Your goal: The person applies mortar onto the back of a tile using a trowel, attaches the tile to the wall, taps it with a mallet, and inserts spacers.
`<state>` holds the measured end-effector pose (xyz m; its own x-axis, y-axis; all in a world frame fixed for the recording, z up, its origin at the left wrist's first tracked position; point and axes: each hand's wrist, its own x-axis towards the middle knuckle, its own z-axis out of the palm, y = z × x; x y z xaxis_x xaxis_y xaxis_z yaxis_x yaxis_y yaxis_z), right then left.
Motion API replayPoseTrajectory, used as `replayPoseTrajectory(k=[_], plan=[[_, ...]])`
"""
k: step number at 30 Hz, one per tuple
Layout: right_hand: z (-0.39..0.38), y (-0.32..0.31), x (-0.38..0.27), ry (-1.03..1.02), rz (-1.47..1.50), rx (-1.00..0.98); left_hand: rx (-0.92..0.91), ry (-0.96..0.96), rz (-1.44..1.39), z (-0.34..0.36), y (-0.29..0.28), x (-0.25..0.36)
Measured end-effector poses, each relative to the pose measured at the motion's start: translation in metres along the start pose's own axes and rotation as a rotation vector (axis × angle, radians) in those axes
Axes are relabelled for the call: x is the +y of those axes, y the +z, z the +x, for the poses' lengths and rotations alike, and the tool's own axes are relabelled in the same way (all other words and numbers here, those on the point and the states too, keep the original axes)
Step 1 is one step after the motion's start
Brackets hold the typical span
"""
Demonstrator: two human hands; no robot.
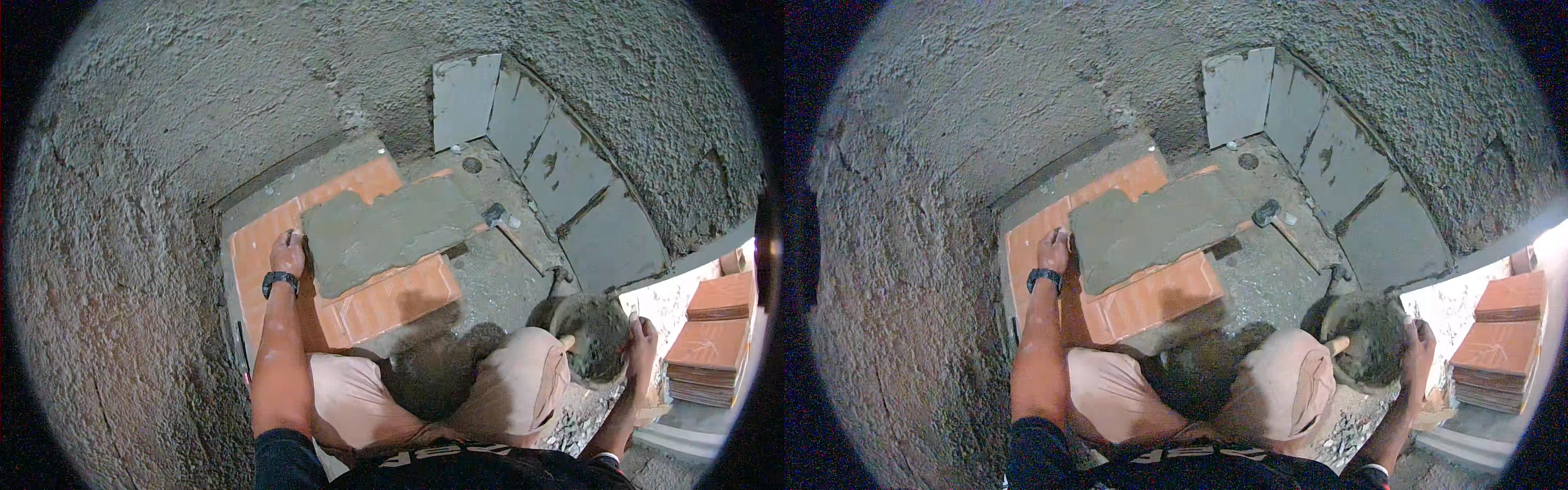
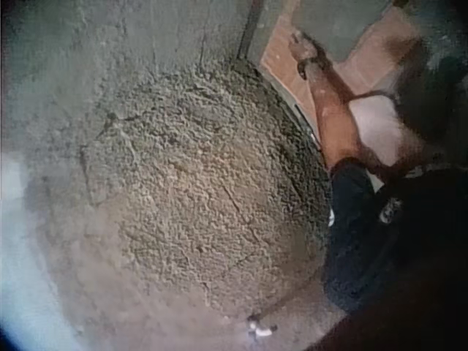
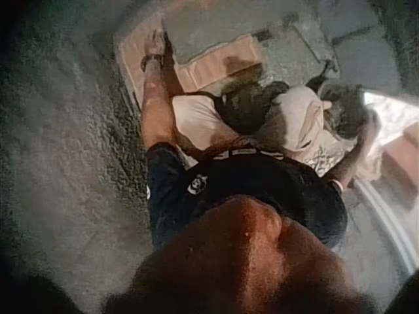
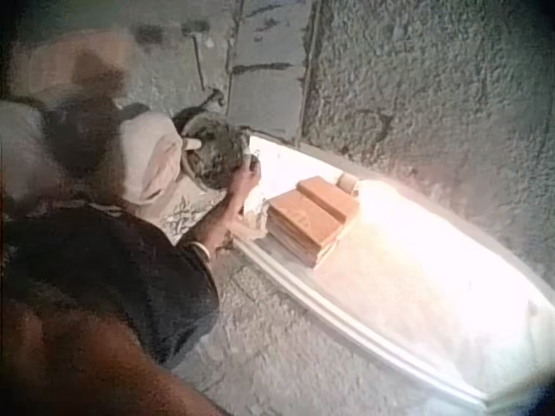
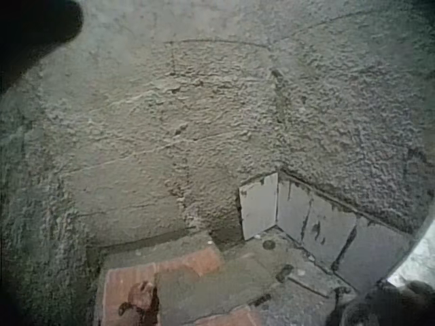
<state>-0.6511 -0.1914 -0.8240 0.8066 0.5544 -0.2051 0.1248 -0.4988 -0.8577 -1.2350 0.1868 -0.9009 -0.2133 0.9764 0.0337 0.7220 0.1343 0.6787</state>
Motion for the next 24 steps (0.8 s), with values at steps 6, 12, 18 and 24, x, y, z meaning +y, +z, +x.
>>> replayPoseTrajectory(k=[6, 12, 18, 24], plan=[[0.018, -0.012, 0.053, -0.033, -0.114, 0.152, 0.023, -0.027, 0.004, 0.001, 0.002, 0.0], [0.036, -0.018, 0.064, -0.12, -0.226, 0.183, -0.068, 0.009, 0.079, 0.01, 0.008, -0.003], [0.031, -0.061, 0.088, -0.026, -0.591, 0.526, -0.04, 0.101, 0.247, 0.022, 0.009, 0.013], [-0.008, -0.008, 0.072, -0.109, -0.754, 0.475, 0.043, 0.505, 0.074, -0.007, 0.015, 0.059]])
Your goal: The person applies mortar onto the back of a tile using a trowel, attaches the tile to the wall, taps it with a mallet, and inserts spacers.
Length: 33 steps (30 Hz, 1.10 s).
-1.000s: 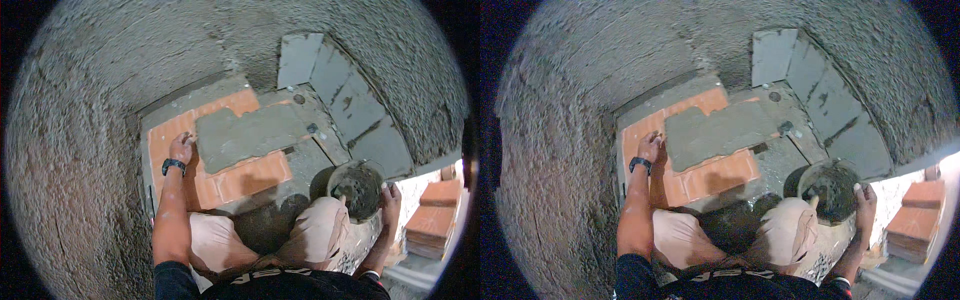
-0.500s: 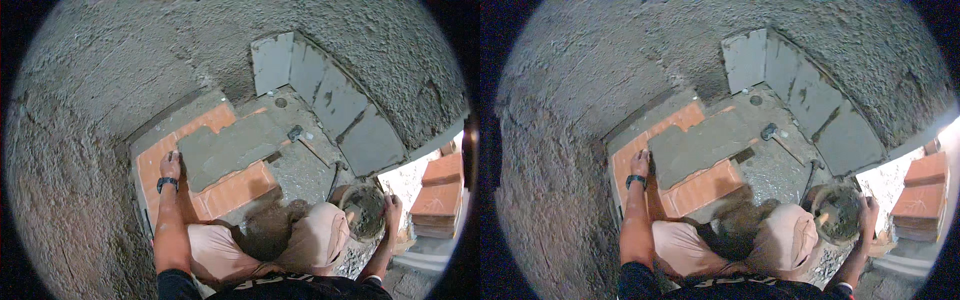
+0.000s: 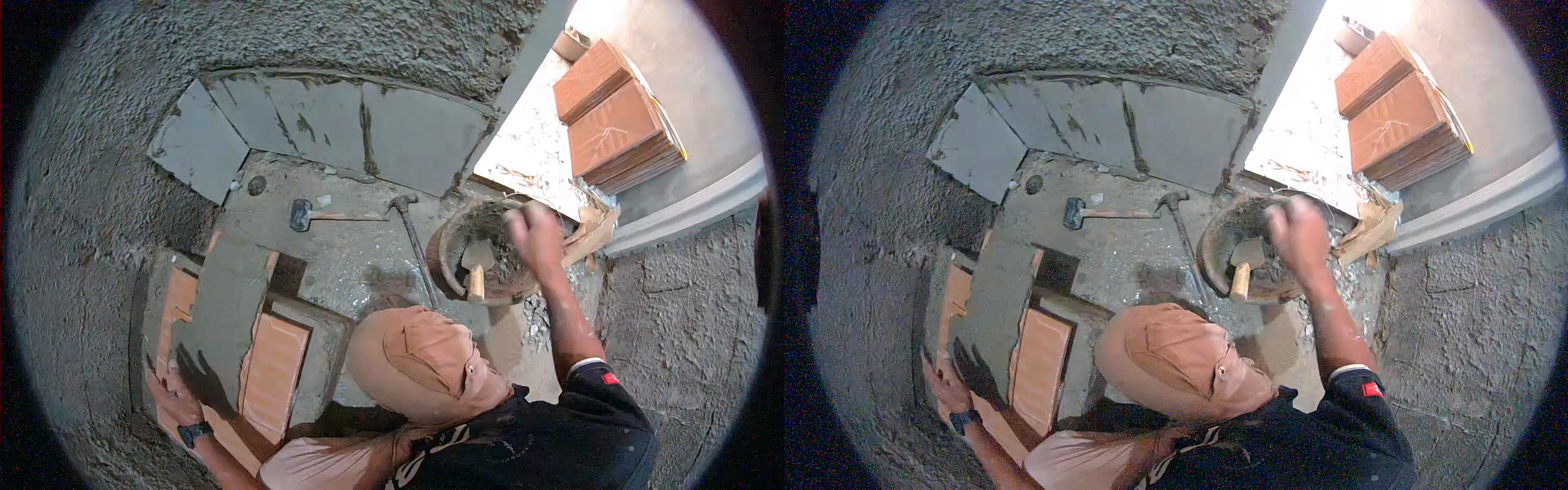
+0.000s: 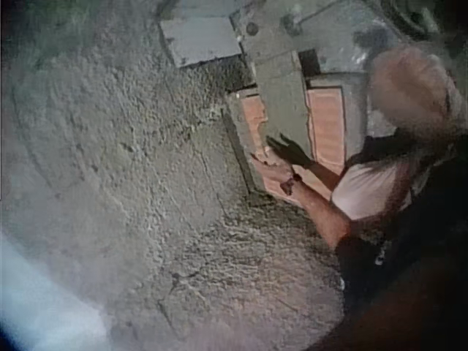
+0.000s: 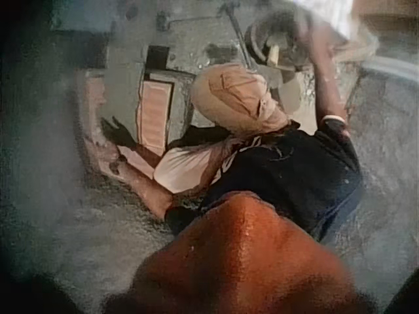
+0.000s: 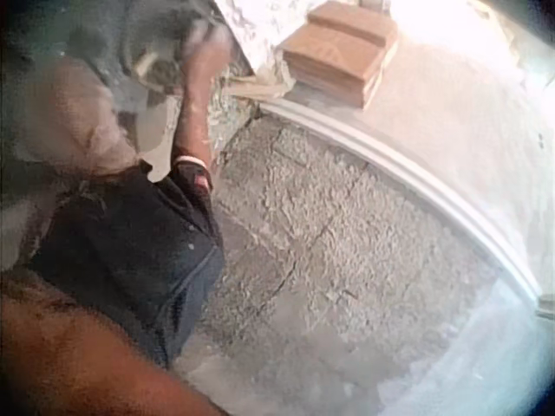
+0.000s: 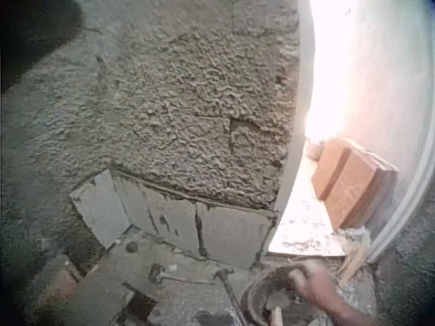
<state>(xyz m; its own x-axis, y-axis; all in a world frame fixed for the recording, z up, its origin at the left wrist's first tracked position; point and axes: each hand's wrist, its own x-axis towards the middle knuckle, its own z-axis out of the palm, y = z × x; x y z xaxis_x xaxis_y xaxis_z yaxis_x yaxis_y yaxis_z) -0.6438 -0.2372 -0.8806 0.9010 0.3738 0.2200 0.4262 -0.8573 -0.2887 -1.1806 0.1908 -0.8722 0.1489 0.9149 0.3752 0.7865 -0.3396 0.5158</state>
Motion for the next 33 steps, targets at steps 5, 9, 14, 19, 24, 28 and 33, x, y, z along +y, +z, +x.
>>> replayPoseTrajectory(k=[5, 9, 14, 19, 24, 28, 33], plan=[[-0.024, 0.044, -0.017, 0.135, -0.127, -0.762, -0.143, 0.367, 0.105, -0.018, 0.014, 0.108], [-0.026, 0.066, 0.005, 0.12, 0.023, -0.861, -0.297, 0.622, -0.002, -0.042, 0.042, 0.172], [-0.03, 0.075, 0.022, 0.51, 0.58, -0.912, -0.56, 0.139, -0.478, -0.111, 0.123, 0.237], [-0.018, 0.047, 0.043, 1.314, 1.369, -0.754, -0.961, -0.061, -0.759, -0.17, 0.216, 0.297], [0.007, -0.007, 0.067, 0.882, 0.681, -1.164, -1.252, 0.025, -0.819, -0.209, 0.293, 0.323], [0.044, -0.028, 0.07, 0.789, 0.545, -1.149, -1.27, -0.079, -1.168, -0.244, 0.318, 0.322], [0.108, -0.027, 0.029, 0.791, 0.53, -1.376, -1.16, -0.077, -1.137, -0.26, 0.327, 0.317]])
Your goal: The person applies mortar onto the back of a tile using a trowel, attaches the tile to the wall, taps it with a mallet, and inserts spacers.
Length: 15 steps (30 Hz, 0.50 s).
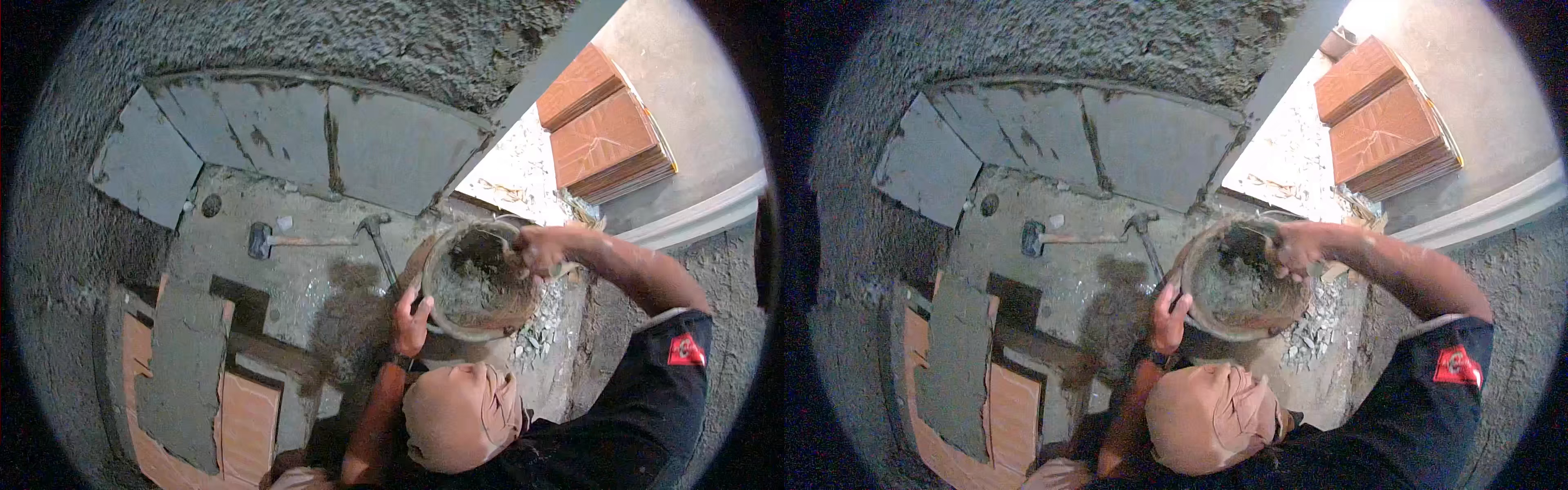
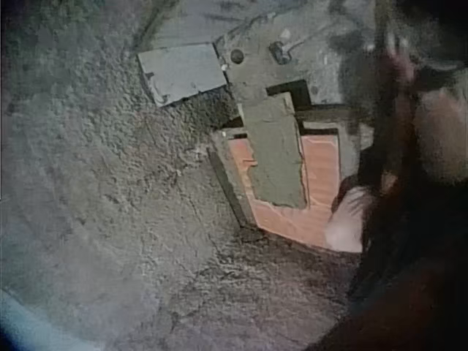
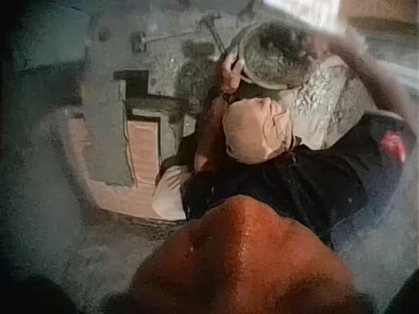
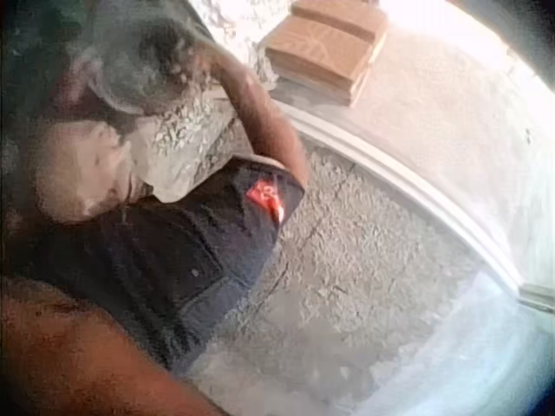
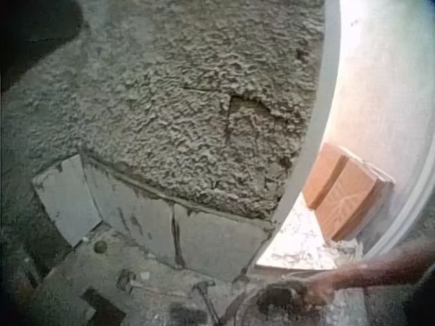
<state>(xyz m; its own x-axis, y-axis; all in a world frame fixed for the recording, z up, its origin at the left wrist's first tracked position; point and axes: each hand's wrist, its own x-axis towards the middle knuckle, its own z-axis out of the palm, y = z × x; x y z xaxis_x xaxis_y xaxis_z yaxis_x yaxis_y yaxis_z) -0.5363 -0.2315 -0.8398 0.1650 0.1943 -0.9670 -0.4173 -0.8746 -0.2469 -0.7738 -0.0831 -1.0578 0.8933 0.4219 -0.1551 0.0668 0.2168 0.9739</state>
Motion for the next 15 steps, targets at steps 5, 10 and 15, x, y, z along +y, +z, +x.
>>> replayPoseTrajectory(k=[5, 10, 15], plan=[[0.02, 0.068, -0.065, -0.319, -1.643, -0.244, 0.03, -0.068, 0.078, -0.003, -0.007, -0.002], [0.001, 0.124, -0.038, -0.689, -1.959, 0.006, 0.015, -0.035, 0.05, -0.006, -0.009, -0.009], [-0.029, 0.152, 0.015, -0.606, -2.258, 0.229, 0.019, -0.011, 0.088, -0.013, -0.007, -0.007]])
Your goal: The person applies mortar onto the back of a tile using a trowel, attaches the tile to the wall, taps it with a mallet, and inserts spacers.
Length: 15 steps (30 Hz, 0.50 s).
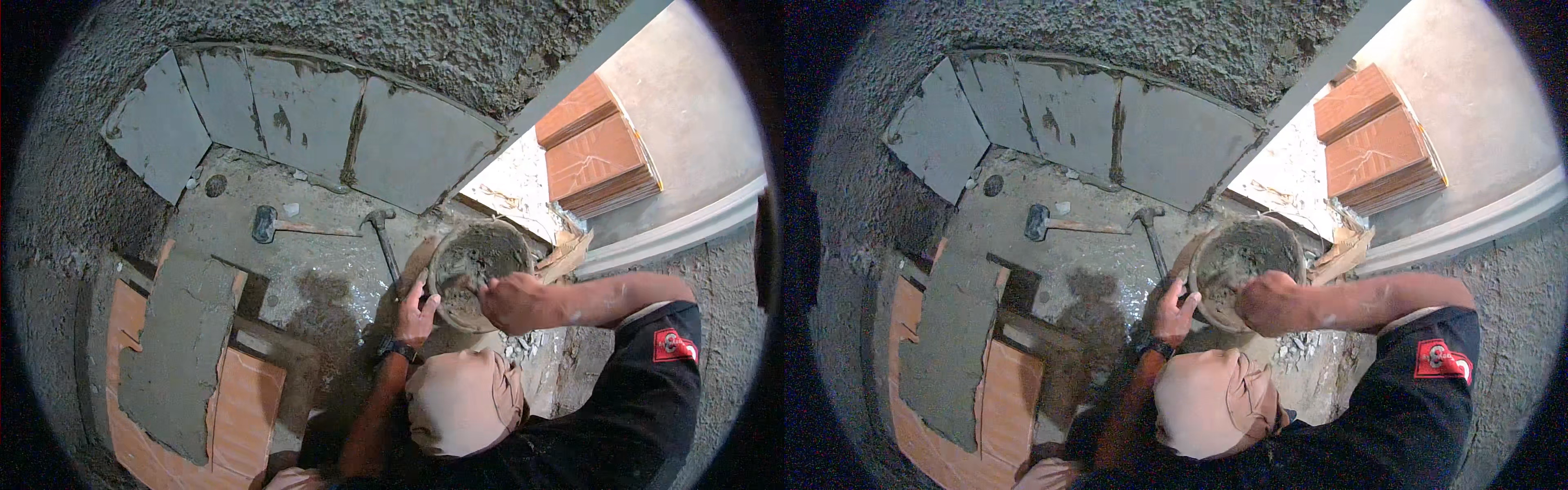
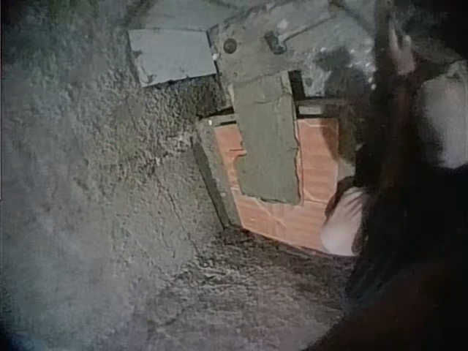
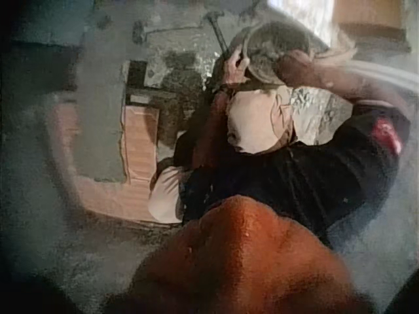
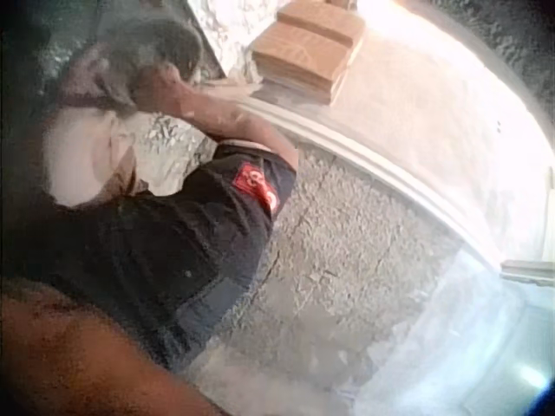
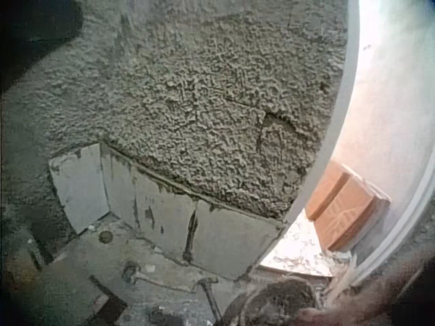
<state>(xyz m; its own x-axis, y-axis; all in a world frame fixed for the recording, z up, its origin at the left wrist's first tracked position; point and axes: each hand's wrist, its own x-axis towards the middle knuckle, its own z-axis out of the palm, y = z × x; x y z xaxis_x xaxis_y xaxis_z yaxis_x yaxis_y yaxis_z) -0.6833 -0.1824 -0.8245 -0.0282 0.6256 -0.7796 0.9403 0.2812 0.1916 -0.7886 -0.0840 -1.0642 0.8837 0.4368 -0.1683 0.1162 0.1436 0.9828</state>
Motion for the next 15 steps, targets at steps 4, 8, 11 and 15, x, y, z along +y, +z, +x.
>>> replayPoseTrajectory(k=[4, 8, 11, 15], plan=[[-0.011, 0.042, 0.017, 0.351, 0.796, -0.151, -0.067, -0.055, -0.161, 0.0, 0.001, 0.007], [-0.002, 0.088, 0.066, 0.351, 0.835, 0.002, -0.06, -0.016, -0.11, 0.004, 0.002, 0.016], [0.013, 0.094, 0.105, 0.4, 0.964, -0.081, -0.016, 0.078, -0.001, 0.005, 0.006, 0.022], [0.061, 0.074, 0.069, 0.2, 0.585, -0.043, -0.038, 0.118, 0.043, 0.005, 0.007, 0.023]])
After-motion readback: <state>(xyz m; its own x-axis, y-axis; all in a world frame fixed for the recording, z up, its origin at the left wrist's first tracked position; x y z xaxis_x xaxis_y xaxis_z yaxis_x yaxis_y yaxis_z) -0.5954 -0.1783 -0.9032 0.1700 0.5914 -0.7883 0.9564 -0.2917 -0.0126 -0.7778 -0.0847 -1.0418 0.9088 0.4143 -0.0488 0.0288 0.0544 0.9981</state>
